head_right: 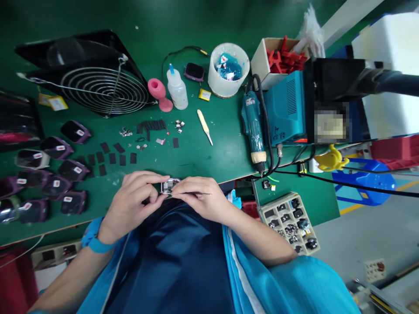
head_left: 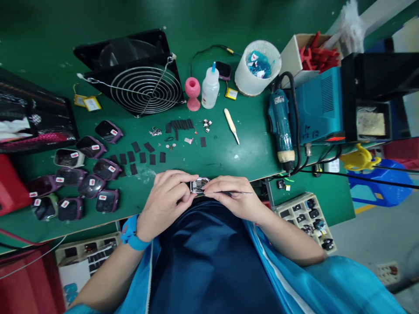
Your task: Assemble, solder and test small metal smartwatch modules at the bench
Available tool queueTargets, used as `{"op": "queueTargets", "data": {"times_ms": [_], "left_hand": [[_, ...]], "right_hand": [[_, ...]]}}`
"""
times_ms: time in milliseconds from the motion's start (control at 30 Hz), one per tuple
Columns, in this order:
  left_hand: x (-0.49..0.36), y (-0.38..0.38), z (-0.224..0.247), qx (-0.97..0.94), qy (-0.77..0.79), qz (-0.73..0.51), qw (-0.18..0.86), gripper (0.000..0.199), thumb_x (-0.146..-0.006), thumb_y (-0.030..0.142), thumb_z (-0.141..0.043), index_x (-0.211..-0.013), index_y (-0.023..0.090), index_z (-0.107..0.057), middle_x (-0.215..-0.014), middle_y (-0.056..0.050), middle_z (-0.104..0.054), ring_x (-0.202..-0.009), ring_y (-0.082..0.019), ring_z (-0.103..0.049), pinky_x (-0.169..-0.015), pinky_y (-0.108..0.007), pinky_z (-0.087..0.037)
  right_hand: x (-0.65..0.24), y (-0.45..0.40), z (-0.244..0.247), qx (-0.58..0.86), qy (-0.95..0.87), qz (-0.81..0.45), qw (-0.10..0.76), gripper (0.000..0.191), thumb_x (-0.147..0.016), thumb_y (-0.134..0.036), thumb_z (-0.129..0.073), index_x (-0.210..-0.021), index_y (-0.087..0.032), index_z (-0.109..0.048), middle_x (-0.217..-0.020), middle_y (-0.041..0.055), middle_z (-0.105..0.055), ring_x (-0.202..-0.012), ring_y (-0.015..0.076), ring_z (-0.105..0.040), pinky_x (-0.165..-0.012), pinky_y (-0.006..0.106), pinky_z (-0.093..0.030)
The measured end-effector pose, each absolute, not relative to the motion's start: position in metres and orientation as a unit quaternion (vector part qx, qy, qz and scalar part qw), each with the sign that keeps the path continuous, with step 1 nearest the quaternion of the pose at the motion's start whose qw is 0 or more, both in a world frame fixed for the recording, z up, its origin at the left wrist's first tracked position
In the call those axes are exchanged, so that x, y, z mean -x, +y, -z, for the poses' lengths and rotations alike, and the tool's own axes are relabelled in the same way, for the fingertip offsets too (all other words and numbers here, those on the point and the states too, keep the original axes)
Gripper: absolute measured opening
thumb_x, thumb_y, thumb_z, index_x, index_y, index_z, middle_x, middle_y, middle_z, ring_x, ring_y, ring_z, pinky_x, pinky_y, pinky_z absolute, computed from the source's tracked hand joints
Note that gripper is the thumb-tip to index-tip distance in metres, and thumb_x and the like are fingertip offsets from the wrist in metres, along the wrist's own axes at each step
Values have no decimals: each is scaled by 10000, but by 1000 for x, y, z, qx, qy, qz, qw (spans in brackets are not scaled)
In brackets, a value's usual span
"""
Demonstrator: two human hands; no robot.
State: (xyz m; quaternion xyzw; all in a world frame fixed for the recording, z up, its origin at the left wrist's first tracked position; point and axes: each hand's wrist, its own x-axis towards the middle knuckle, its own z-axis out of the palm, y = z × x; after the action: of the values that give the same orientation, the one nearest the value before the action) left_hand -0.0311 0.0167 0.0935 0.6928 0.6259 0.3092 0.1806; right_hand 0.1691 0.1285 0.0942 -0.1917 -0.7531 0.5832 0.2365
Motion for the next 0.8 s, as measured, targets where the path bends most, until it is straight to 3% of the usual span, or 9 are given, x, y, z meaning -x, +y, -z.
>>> {"op": "queueTargets", "data": {"times_ms": [800], "left_hand": [[31, 18, -95, -694, 621, -314, 184, 328, -951, 151, -659, -681, 208, -482, -1091, -18, -770, -1039, -219, -658, -872, -411, -450]], "right_hand": [[-169, 129, -94, 167, -758, -577, 255, 122, -984, -155, -656, -970, -182, -774, -941, 61, -806, -932, 174, -775, -874, 310, -651]]}}
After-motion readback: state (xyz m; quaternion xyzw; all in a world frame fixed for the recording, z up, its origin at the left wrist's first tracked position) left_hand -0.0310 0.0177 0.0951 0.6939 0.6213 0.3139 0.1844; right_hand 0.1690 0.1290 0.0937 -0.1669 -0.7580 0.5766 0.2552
